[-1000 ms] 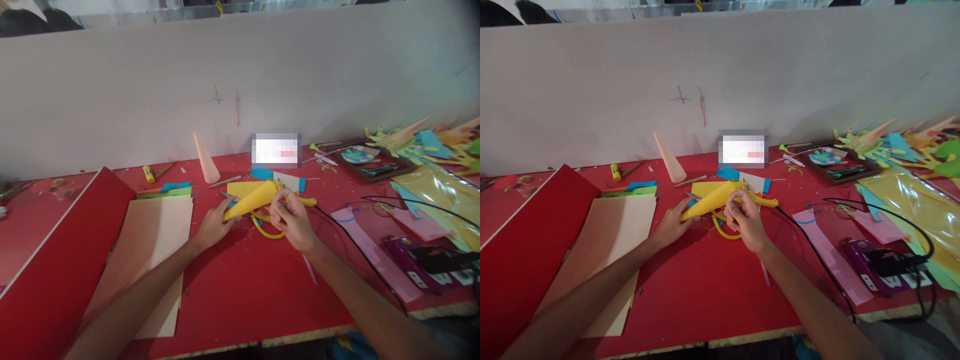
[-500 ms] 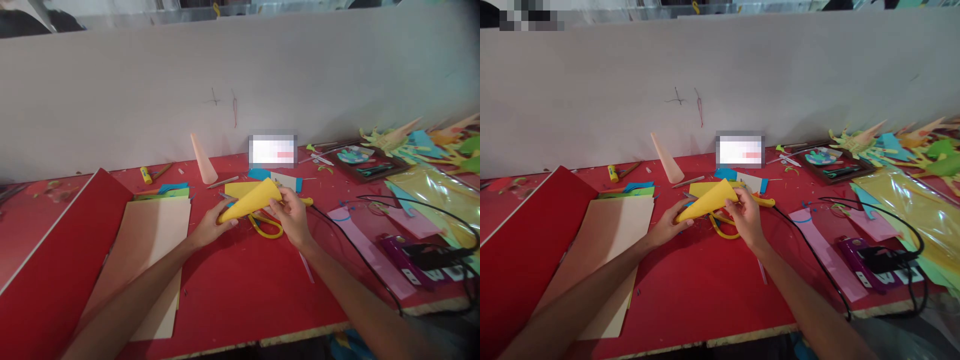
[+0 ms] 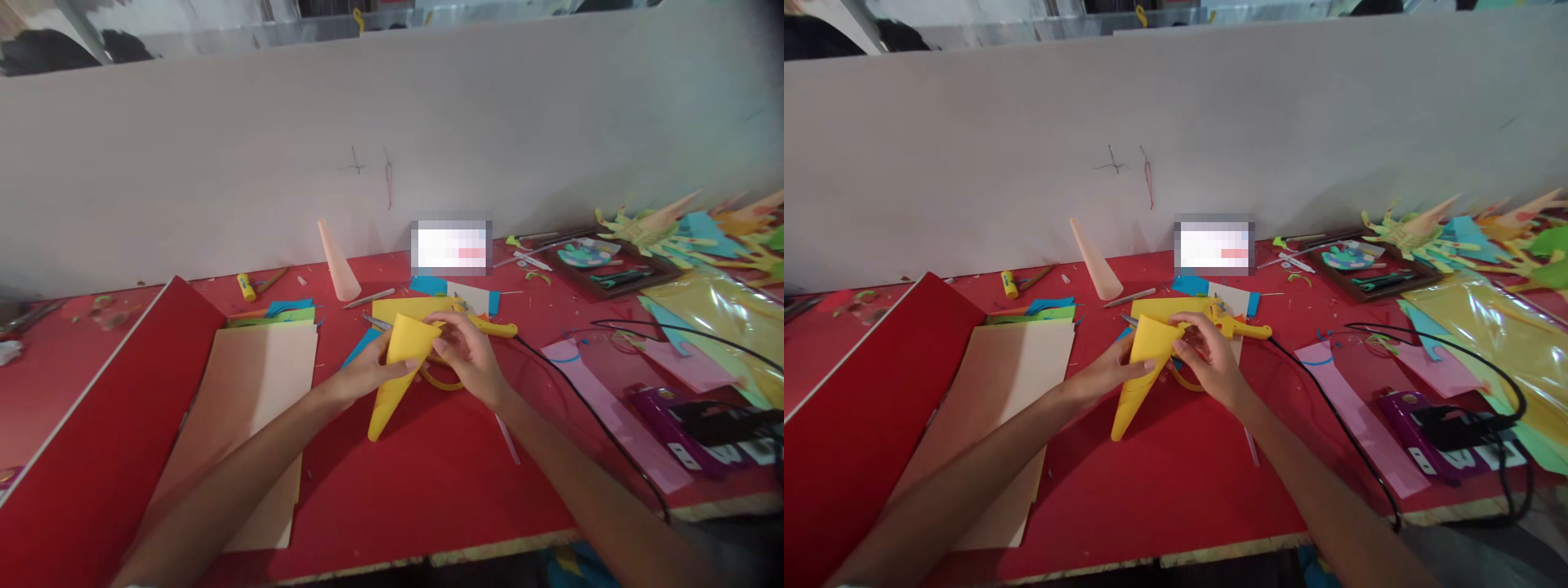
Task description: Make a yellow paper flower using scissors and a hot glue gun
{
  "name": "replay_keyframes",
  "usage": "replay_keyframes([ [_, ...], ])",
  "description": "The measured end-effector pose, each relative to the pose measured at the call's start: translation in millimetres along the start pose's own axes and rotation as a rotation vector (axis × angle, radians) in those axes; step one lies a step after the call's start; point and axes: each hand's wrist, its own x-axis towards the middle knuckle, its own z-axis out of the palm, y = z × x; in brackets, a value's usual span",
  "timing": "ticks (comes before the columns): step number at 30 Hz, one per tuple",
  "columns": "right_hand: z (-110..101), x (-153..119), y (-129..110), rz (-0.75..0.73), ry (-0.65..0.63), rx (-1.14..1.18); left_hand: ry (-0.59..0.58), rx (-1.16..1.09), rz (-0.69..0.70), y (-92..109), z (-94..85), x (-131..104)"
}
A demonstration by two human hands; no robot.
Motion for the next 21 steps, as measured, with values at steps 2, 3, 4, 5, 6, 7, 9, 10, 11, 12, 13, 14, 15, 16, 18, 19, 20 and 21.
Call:
replay_keyframes([
  [2, -13, 3, 2, -0.027, 0.112, -0.129, 0.011, -0.017, -0.006, 5, -3.3, -2],
  [3, -23, 5, 5, -0.032, 0.172, -0.244, 0.024, -0.019, -0.003, 7, -6.6, -3],
  [4, -33, 8, 8, -0.042, 0.205, -0.375, 0.043, -0.017, 0.003, 9, -10.3, -4],
  [5, -43, 11, 12, -0.055, 0.202, -0.512, 0.065, -0.013, 0.016, 11, -14.1, -4],
  [6, -54, 13, 16, -0.065, 0.194, -0.637, 0.091, -0.004, 0.036, 13, -17.6, -5],
  [7, -63, 16, 20, -0.065, 0.171, -0.748, 0.115, 0.012, 0.062, 16, -20.8, -5],
  [9, -77, 19, 25, -0.060, 0.137, -0.903, 0.150, 0.068, 0.107, 20, -25.9, -5],
  [10, -80, 19, 26, -0.061, 0.128, -0.941, 0.168, 0.106, 0.119, 22, -27.9, -5],
  [11, -80, 19, 25, -0.065, 0.110, -0.957, 0.191, 0.148, 0.128, 23, -29.6, -6],
  [12, -78, 18, 24, -0.069, 0.081, -0.960, 0.217, 0.191, 0.136, 24, -31.0, -6],
  [13, -73, 16, 21, -0.076, 0.033, -0.954, 0.243, 0.236, 0.147, 25, -32.2, -6],
  [14, -65, 13, 18, -0.079, -0.038, -0.956, 0.270, 0.278, 0.160, 26, -33.0, -7],
  [15, -56, 10, 15, -0.076, -0.122, -0.982, 0.294, 0.316, 0.172, 27, -33.4, -7],
  [16, -46, 5, 12, -0.078, -0.205, -1.023, 0.311, 0.349, 0.179, 27, -33.3, -7],
  [18, -27, -4, 8, -0.099, -0.311, -1.134, 0.333, 0.398, 0.175, 29, -31.8, -6],
  [19, -19, -8, 8, -0.098, -0.332, -1.178, 0.339, 0.411, 0.175, 31, -30.4, -6],
  [20, -12, -11, 9, -0.095, -0.347, -1.201, 0.339, 0.416, 0.181, 33, -28.7, -4],
  [21, -8, -13, 10, -0.094, -0.361, -1.201, 0.331, 0.413, 0.196, 35, -26.8, -3],
])
